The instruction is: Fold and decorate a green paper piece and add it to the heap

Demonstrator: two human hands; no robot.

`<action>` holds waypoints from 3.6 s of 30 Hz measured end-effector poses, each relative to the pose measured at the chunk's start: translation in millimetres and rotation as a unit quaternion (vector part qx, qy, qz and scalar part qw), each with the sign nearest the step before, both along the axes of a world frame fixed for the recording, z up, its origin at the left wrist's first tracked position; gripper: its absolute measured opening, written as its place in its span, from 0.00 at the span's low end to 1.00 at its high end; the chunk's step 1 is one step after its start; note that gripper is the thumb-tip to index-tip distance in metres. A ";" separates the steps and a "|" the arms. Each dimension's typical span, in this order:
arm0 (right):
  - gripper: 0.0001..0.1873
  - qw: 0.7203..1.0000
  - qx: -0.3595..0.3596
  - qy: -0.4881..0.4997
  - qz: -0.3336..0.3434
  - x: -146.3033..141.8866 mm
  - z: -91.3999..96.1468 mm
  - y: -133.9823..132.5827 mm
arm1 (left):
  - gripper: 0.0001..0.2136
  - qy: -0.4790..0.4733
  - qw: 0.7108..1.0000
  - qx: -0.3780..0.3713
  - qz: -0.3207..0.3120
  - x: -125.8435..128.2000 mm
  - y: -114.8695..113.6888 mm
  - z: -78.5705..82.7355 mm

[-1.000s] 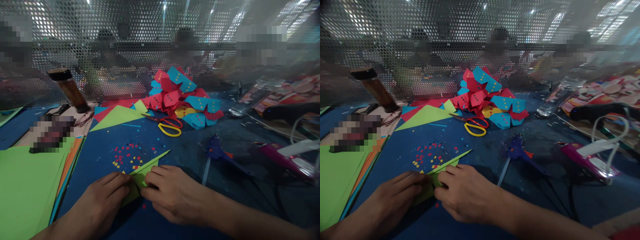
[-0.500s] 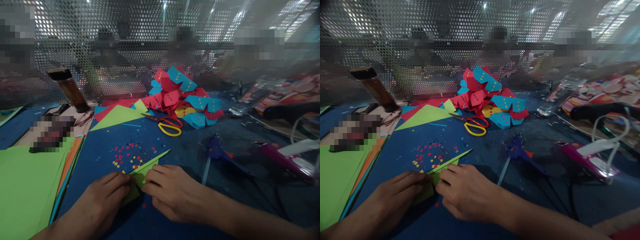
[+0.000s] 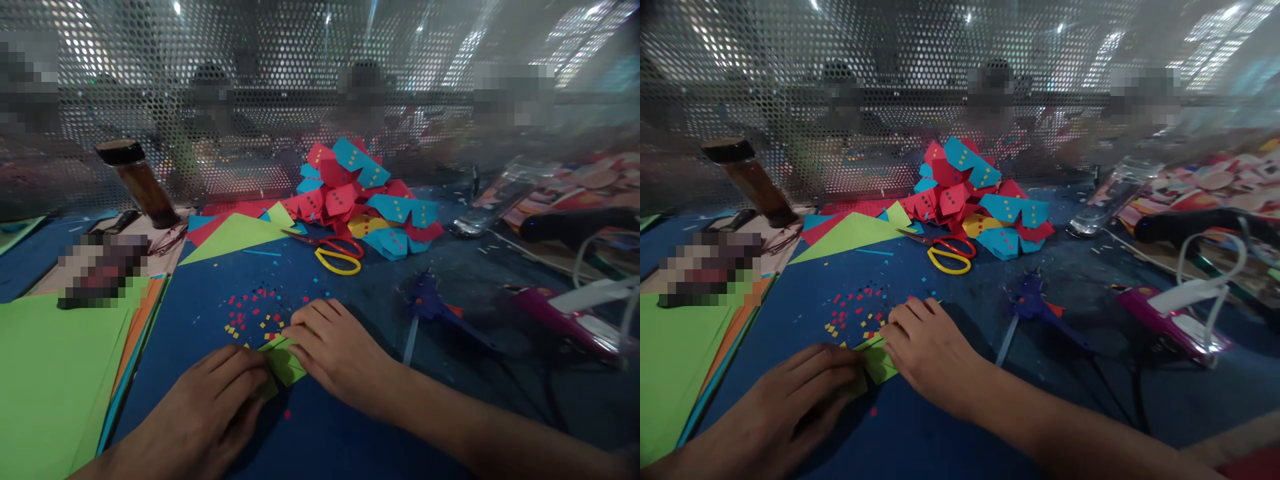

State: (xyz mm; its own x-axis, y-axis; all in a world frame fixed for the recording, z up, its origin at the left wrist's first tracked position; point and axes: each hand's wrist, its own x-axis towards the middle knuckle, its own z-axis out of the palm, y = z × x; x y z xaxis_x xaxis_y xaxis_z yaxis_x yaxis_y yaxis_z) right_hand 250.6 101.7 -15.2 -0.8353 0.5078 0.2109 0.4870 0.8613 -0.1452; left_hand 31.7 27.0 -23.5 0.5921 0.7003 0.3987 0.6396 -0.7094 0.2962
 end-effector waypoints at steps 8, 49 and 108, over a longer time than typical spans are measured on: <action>0.09 0.999 -0.010 0.010 -0.033 -3.4 -5.3 1.2 | 0.09 0.012 1.000 -0.007 0.000 -0.9 -0.2 -3.1; 0.02 0.972 -0.225 0.048 -0.039 0.2 9.4 -5.1 | 0.12 0.052 0.985 0.162 -0.039 -1.7 -0.6 22.5; 0.08 0.955 -0.262 0.125 -0.061 -8.1 -3.4 -4.4 | 0.08 -0.036 0.992 -0.064 0.099 6.6 8.3 -7.4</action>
State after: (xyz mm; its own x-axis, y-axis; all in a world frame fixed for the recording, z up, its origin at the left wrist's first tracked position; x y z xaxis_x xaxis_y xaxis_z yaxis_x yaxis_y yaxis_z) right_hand 242.6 97.3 -18.6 -0.7207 0.6878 0.0862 0.4724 0.5783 -0.6652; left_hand 38.3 35.3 -31.0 0.4110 0.8476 0.3356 0.7362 -0.5257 0.4262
